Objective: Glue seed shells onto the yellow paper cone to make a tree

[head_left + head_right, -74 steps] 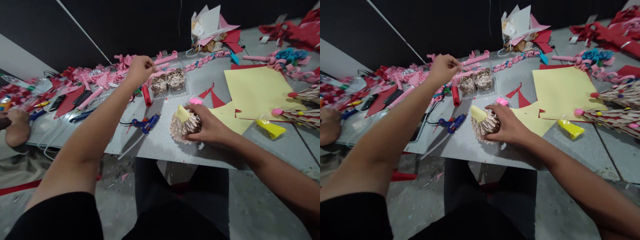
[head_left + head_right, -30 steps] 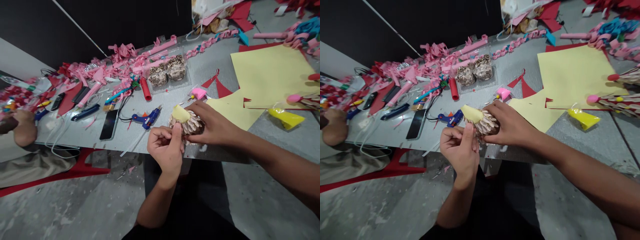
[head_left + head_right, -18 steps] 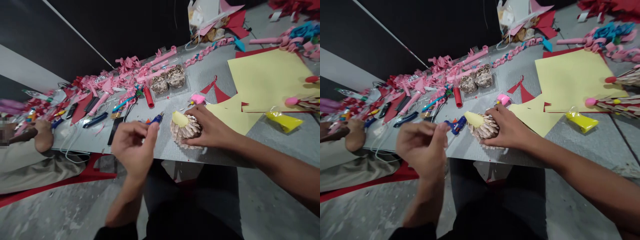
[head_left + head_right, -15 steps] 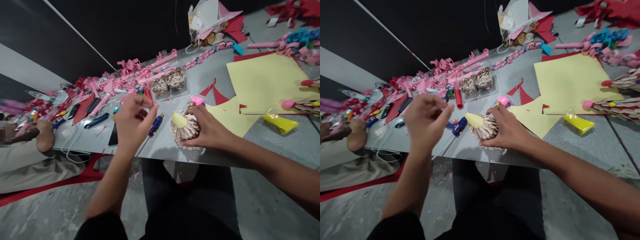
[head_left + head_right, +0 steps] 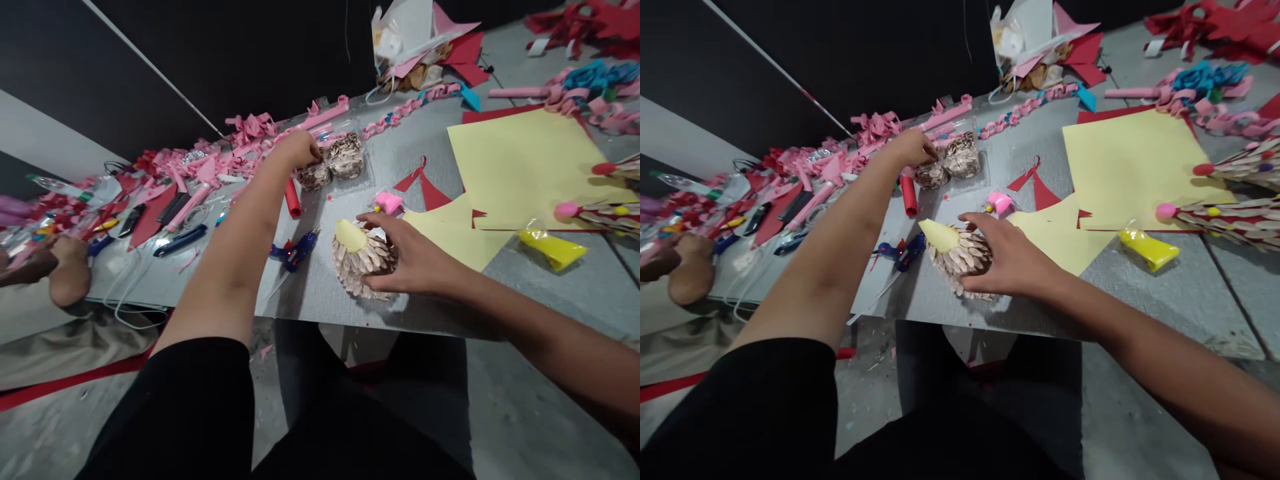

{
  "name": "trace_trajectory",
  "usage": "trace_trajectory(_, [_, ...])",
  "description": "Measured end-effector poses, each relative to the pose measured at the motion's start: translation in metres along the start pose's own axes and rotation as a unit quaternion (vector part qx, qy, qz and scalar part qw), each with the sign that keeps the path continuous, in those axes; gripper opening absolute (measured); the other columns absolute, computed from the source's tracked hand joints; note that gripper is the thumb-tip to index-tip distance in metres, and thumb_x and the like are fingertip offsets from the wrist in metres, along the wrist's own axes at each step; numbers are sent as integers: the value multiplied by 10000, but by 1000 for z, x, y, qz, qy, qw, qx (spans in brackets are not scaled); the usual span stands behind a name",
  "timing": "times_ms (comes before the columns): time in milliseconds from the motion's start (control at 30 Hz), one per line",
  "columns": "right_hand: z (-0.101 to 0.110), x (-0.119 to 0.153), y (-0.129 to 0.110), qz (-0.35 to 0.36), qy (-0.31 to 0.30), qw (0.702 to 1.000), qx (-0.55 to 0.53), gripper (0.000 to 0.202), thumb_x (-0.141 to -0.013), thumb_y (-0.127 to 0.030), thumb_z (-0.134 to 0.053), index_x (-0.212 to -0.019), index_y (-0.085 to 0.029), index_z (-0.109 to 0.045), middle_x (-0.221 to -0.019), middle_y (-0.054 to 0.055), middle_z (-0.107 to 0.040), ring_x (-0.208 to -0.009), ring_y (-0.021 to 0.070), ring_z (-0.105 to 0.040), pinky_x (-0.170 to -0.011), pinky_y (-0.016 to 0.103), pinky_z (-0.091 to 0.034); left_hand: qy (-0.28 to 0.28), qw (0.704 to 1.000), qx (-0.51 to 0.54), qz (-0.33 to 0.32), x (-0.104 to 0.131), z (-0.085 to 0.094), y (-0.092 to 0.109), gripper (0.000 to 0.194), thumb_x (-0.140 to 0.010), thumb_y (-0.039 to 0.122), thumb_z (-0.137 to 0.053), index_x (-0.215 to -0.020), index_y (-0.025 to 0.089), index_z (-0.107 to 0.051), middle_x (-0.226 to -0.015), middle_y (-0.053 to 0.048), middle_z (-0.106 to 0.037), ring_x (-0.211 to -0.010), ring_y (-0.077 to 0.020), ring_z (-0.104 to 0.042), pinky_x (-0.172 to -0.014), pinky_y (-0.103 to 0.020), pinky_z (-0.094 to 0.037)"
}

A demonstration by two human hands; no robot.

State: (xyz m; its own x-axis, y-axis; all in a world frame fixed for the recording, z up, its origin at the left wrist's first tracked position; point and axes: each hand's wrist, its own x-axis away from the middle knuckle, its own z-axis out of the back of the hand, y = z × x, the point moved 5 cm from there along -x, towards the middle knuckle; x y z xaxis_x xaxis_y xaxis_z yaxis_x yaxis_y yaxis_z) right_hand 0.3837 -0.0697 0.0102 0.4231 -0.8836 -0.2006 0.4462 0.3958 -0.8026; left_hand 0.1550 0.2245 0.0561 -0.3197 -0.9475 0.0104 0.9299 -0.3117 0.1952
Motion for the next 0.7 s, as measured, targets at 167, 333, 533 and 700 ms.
trace_trajectory(167, [0,0,-1,9,3,1000,1,925,-770,-400,-912,-1625,-280,-579,-1690,164,-684,-1479,460,-700,-1266,691,-553,-1,1000,-17,4,-12,12,-3,122,-798,337,-889,-870,240,-876,-795,-35,-788,-875,-235,-620,-909,-374,-480])
trace_trajectory(333, [2,0,-1,18,11,1000,5,877,-793,-413,-903,-1599,-272,-588,-1682,177,-685,-1509,465,-691,-1275,682,-554,109,994,16,-14,22,36,10,440,-898,627,-938,-899,192,-867,-835,-75,-817,-1013,-257,-674,-1050,-452,-552])
trace_trajectory(533, [2,1,-2,33,25,999,23,781,-807,-438,-935,-1508,-284,-627,-1540,164,-762,-1347,460,-767,-1151,662,-629,318,944,33,-86,176,70,54,220,-977,431,-963,-877,246,-899,-825,-30,-820,-797,-271,-788,-887,-508,-669])
trace_trajectory(700, [2,2,-2,46,37,997,44,786,-821,-541,-985,-1469,-277,-626,-1486,175,-762,-1304,462,-775,-1061,624,-656,400,888,65,-217,325,34,109,226,-1103,185,-793,-1266,299,-900,-1114,-21,-914,-985,-203,-882,-908,-334,-719])
